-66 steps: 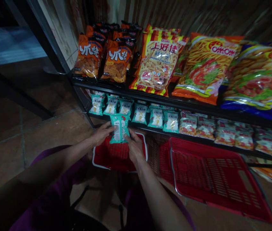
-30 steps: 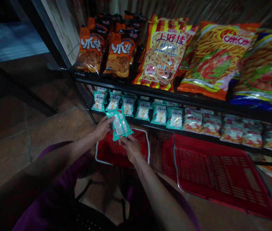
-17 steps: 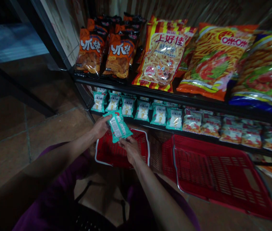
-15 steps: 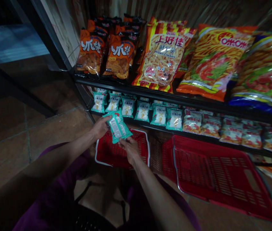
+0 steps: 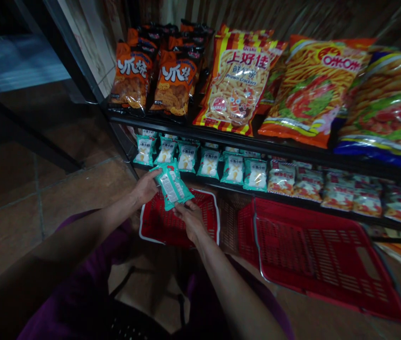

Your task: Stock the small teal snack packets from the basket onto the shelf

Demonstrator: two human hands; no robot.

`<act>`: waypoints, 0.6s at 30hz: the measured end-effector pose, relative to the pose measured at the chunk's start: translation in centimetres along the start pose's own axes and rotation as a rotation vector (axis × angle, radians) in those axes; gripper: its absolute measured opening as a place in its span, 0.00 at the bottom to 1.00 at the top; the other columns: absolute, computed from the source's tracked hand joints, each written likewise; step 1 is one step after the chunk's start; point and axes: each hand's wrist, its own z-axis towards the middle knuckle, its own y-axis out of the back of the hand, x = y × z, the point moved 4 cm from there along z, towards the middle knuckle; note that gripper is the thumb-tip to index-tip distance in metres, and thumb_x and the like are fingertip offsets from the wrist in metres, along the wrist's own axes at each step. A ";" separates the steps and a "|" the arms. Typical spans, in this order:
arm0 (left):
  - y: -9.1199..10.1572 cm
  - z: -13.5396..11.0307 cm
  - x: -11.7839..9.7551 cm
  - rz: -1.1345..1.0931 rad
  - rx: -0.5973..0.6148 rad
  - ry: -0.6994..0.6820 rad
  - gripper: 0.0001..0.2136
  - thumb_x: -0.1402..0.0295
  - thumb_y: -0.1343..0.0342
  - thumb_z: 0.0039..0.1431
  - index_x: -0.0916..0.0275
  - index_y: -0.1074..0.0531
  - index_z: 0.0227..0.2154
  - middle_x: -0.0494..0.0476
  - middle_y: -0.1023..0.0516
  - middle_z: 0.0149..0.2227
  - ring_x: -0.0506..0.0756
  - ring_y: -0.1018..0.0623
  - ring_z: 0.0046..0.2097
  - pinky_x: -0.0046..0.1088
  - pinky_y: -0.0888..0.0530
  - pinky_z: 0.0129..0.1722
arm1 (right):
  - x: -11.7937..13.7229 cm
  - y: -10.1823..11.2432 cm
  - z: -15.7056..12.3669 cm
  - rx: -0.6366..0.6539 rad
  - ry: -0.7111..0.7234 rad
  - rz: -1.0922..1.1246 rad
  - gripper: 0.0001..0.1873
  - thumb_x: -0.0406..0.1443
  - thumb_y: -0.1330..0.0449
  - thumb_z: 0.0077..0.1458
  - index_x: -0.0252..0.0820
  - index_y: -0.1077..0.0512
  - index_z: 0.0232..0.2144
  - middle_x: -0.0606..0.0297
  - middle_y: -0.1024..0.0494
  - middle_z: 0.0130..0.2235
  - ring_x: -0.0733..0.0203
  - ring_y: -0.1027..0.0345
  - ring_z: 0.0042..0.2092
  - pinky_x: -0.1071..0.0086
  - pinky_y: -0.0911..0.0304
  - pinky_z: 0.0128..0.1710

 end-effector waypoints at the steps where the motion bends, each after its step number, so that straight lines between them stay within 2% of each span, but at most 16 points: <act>1: 0.0 0.0 0.0 0.007 -0.002 0.001 0.17 0.64 0.35 0.42 0.64 0.27 0.37 0.55 0.21 0.35 0.53 0.23 0.34 0.30 0.29 0.36 | 0.0 0.0 0.0 -0.001 0.000 0.002 0.19 0.39 0.27 0.27 0.40 0.24 0.27 0.70 0.23 0.27 0.69 0.32 0.28 0.71 0.34 0.33; 10: 0.2 0.0 -0.2 -0.018 -0.108 0.002 0.12 0.66 0.36 0.44 0.63 0.27 0.33 0.52 0.21 0.30 0.51 0.24 0.32 0.28 0.30 0.35 | 0.1 0.0 0.1 -0.042 0.043 0.047 0.19 0.41 0.27 0.29 0.42 0.25 0.27 0.71 0.23 0.28 0.68 0.31 0.28 0.72 0.33 0.31; 18: 0.3 0.2 -0.1 -0.019 -0.128 0.013 0.10 0.66 0.37 0.46 0.62 0.27 0.33 0.52 0.22 0.30 0.51 0.25 0.32 0.27 0.30 0.34 | 0.6 0.2 0.1 -0.088 0.101 0.071 0.18 0.43 0.27 0.29 0.42 0.25 0.25 0.71 0.24 0.27 0.69 0.32 0.28 0.72 0.33 0.30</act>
